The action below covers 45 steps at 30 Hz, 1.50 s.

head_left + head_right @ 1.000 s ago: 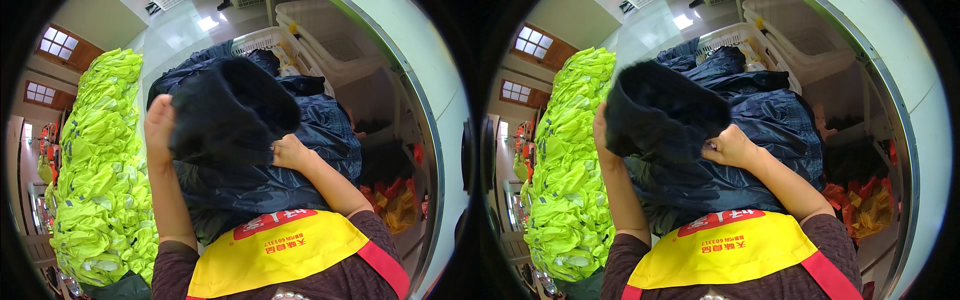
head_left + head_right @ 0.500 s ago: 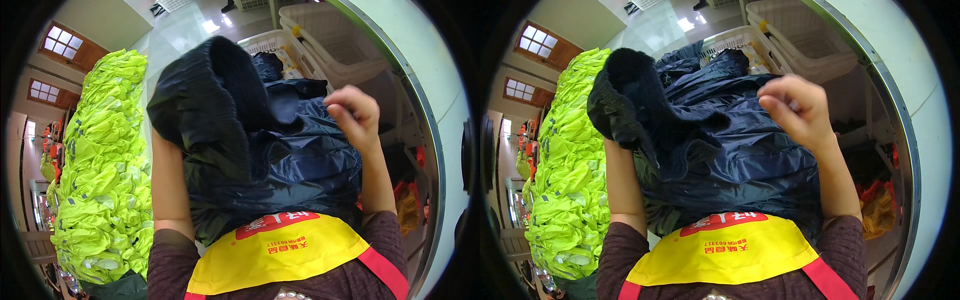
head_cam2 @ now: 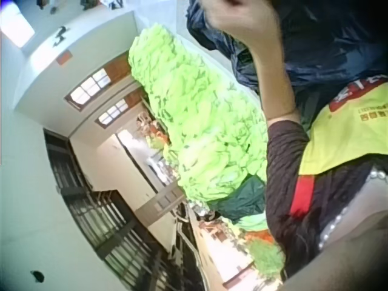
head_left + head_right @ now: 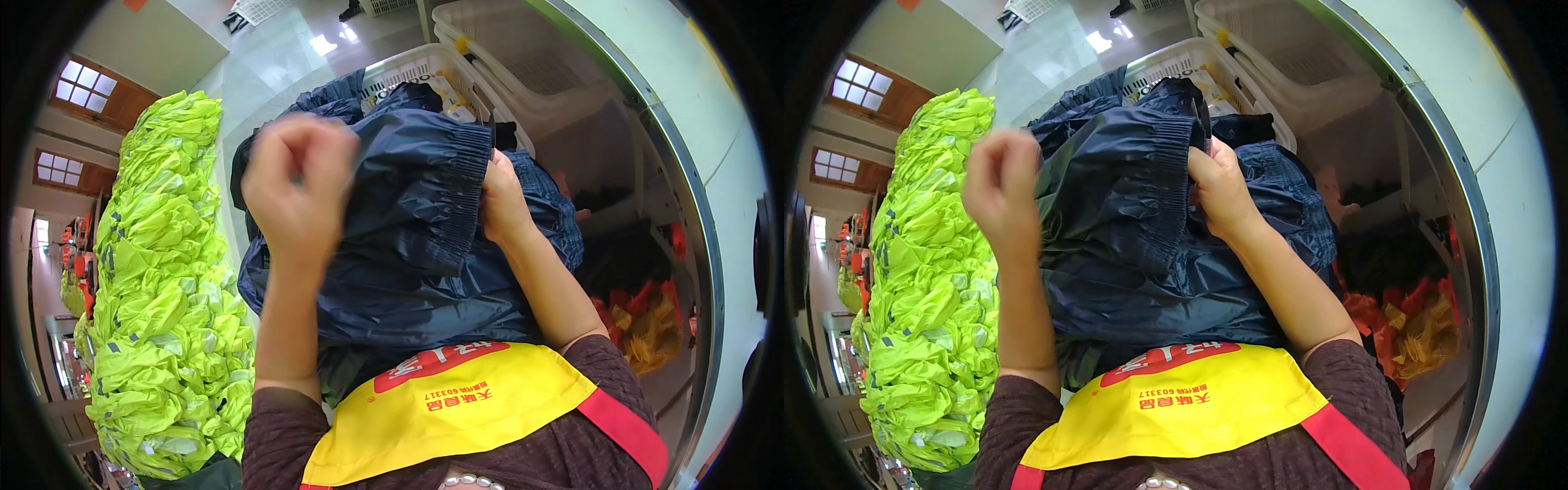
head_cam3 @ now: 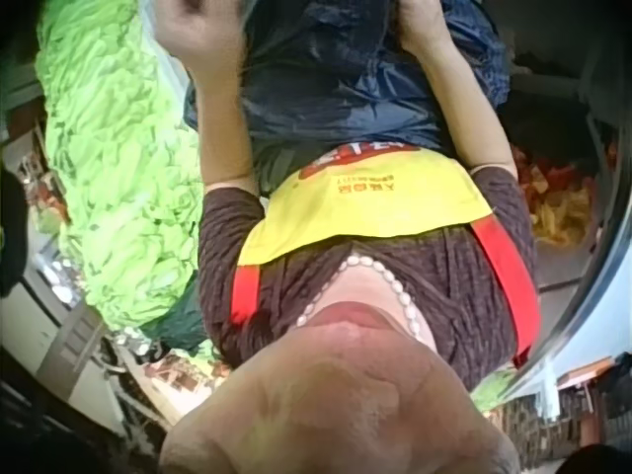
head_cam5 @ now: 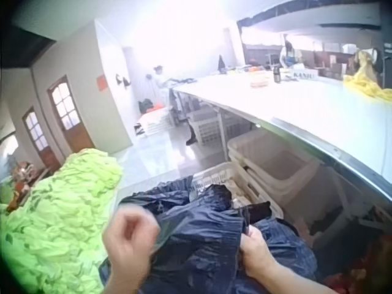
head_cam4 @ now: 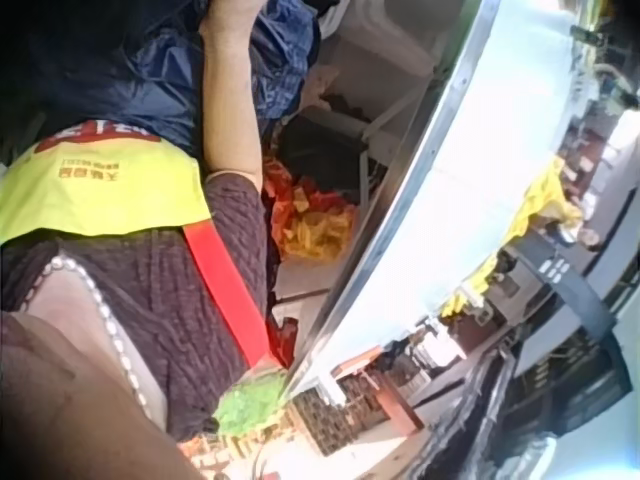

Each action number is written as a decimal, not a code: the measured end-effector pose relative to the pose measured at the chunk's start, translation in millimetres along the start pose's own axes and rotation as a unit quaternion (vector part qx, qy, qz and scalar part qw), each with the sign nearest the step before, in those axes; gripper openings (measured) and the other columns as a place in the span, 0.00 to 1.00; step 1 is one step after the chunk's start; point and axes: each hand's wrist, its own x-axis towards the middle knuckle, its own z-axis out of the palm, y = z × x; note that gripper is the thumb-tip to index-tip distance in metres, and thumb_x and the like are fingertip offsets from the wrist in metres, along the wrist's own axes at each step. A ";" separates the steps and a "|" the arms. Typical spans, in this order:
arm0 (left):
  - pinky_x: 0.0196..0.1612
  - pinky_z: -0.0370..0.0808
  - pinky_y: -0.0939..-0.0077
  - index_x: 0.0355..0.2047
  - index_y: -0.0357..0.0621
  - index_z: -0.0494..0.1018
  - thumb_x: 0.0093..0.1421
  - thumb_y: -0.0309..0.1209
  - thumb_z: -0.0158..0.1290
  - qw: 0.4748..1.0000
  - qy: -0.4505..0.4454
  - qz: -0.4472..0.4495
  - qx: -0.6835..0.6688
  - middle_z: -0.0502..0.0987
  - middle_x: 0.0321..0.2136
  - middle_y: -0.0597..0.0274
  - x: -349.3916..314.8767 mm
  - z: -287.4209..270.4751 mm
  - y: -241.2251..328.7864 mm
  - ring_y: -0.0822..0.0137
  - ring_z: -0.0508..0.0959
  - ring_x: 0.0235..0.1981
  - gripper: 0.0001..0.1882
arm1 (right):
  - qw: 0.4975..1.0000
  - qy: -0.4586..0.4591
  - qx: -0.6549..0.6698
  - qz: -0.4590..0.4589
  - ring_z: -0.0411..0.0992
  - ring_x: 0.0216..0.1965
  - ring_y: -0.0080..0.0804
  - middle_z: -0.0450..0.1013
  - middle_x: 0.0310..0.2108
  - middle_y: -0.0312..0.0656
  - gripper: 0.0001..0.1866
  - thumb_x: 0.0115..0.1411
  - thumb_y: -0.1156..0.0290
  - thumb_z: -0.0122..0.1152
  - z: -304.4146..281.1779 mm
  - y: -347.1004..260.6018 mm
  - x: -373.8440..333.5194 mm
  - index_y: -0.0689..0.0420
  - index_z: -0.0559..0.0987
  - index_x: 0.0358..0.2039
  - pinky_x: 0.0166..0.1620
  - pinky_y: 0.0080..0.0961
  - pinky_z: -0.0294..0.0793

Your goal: The person uses a small blade to cut tags from the waistbands of dark-colored pants. The person repeatedly picks up a pair of pants, cuts the tag, and places the pants back on the pile.

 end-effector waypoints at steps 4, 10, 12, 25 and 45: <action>0.26 0.70 0.82 0.34 0.42 0.69 0.38 0.36 0.68 0.976 -0.168 -0.018 0.141 0.70 0.24 0.64 -65.2 10.7 39.7 0.73 0.70 0.22 0.25 | 0.994 0.040 0.089 -0.053 0.72 0.29 0.20 0.74 0.31 0.35 0.10 0.61 0.67 0.49 29.7 7.1 -7.5 0.58 0.75 0.37 0.33 0.16 0.71; 0.28 0.73 0.78 0.40 0.38 0.72 0.47 0.27 0.59 0.969 -0.178 -0.030 0.167 0.72 0.30 0.55 -73.0 15.9 3.6 0.65 0.74 0.26 0.18 | 0.984 0.074 0.150 -0.057 0.73 0.38 0.27 0.75 0.37 0.39 0.14 0.62 0.66 0.44 12.3 -3.2 -6.5 0.61 0.76 0.40 0.45 0.22 0.71; 0.27 0.71 0.81 0.39 0.38 0.74 0.51 0.22 0.54 0.973 -0.165 -0.059 0.150 0.74 0.27 0.56 -69.3 -2.0 -3.6 0.71 0.73 0.22 0.13 | 0.989 0.089 0.095 -0.071 0.73 0.36 0.26 0.76 0.36 0.40 0.12 0.59 0.68 0.50 -13.3 -11.6 -6.2 0.61 0.76 0.38 0.41 0.20 0.72; 0.29 0.78 0.81 0.41 0.38 0.70 0.63 0.29 0.41 0.909 -0.038 -0.325 -0.258 0.77 0.31 0.63 -41.3 0.8 -18.3 0.74 0.78 0.30 0.11 | 0.790 0.016 -0.518 -0.326 0.64 0.22 0.16 0.72 0.31 0.38 0.24 0.44 0.69 0.72 -12.0 -41.2 -76.3 0.57 0.76 0.43 0.23 0.11 0.59; 0.37 0.68 0.86 0.37 0.33 0.72 0.60 0.24 0.47 0.935 -0.071 -0.258 -0.234 0.74 0.29 0.66 -44.0 0.0 -7.2 0.81 0.71 0.31 0.08 | 0.715 -0.023 -0.563 -0.413 0.75 0.33 0.49 0.68 0.49 0.53 0.28 0.46 0.82 0.59 53.4 -12.4 -59.1 0.59 0.69 0.51 0.34 0.29 0.77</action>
